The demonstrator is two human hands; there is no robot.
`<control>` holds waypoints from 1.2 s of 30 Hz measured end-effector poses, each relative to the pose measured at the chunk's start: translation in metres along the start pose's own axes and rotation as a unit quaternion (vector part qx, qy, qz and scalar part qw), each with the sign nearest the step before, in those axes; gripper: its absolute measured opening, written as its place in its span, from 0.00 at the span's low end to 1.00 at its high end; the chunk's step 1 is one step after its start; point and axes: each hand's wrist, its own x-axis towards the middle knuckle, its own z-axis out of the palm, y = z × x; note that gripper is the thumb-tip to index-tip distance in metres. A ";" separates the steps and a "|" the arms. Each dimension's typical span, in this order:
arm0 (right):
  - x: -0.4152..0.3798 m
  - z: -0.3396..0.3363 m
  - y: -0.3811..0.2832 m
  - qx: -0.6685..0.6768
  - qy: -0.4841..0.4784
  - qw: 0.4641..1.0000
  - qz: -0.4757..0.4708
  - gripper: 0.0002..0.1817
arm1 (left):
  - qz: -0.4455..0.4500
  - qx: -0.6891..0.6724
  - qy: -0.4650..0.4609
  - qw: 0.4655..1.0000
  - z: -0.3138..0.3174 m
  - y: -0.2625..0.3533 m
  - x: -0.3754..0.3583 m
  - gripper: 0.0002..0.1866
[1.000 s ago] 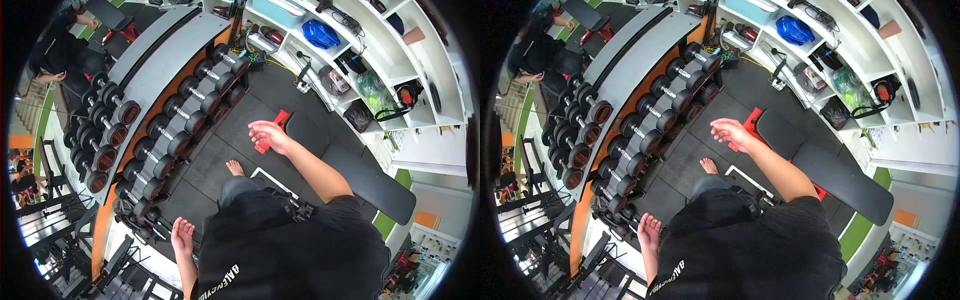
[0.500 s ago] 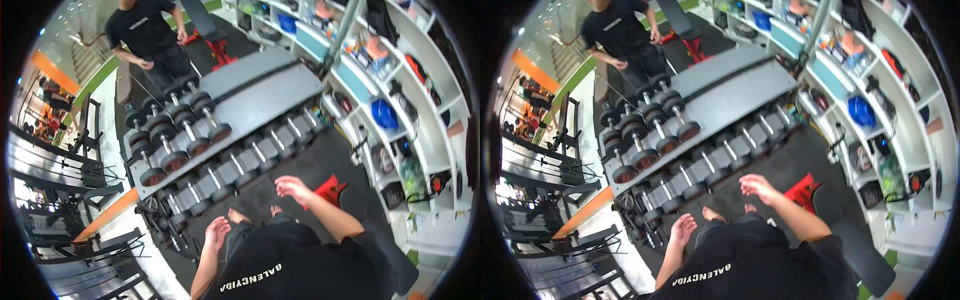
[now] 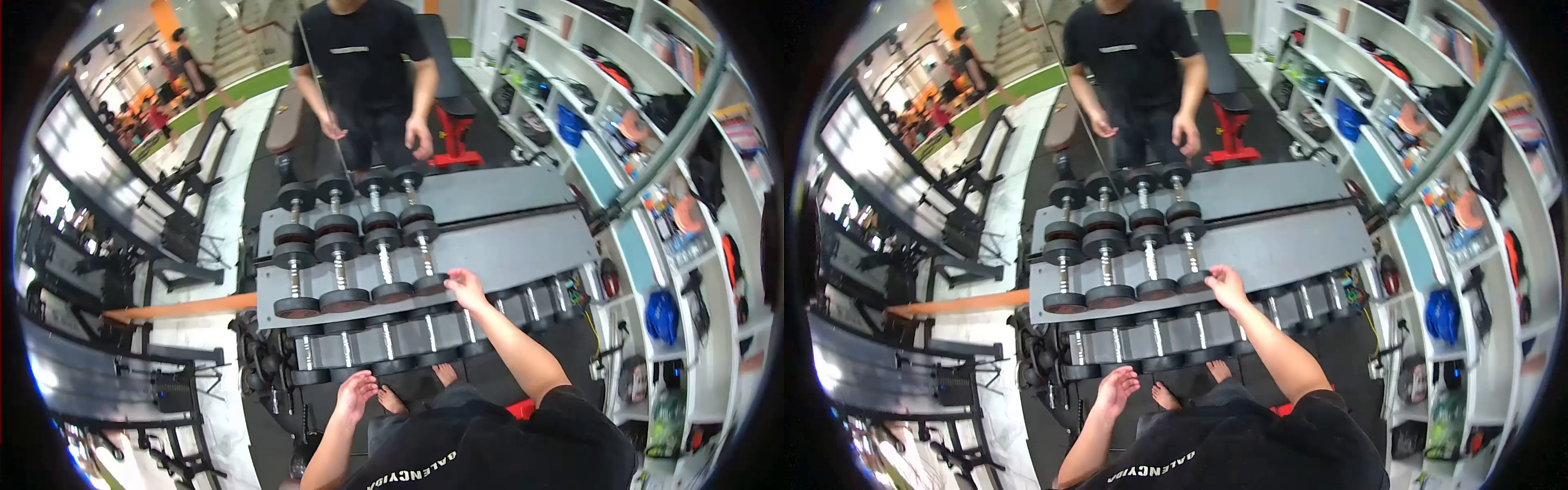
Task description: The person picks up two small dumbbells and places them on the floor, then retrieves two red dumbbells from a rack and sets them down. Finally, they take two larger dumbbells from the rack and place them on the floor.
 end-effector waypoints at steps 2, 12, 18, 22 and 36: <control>0.068 0.024 0.018 -0.098 0.070 0.993 -0.017 0.24 | 0.019 -0.017 0.032 0.999 0.012 -0.013 -0.001 0.12; 0.197 0.096 0.056 0.149 -0.173 0.897 0.379 0.12 | 0.034 0.221 0.031 0.974 0.135 0.018 0.090 0.11; 0.201 0.093 0.047 0.154 -0.177 0.888 0.396 0.10 | 0.313 0.497 0.233 0.775 0.174 0.085 0.249 0.21; 0.205 0.098 0.058 0.150 -0.169 0.891 0.393 0.10 | 0.135 0.572 0.294 0.754 0.156 0.075 0.343 0.21; 0.217 0.069 0.084 0.225 -0.295 0.832 0.413 0.17 | 0.034 0.343 0.245 0.906 0.170 0.088 0.344 0.15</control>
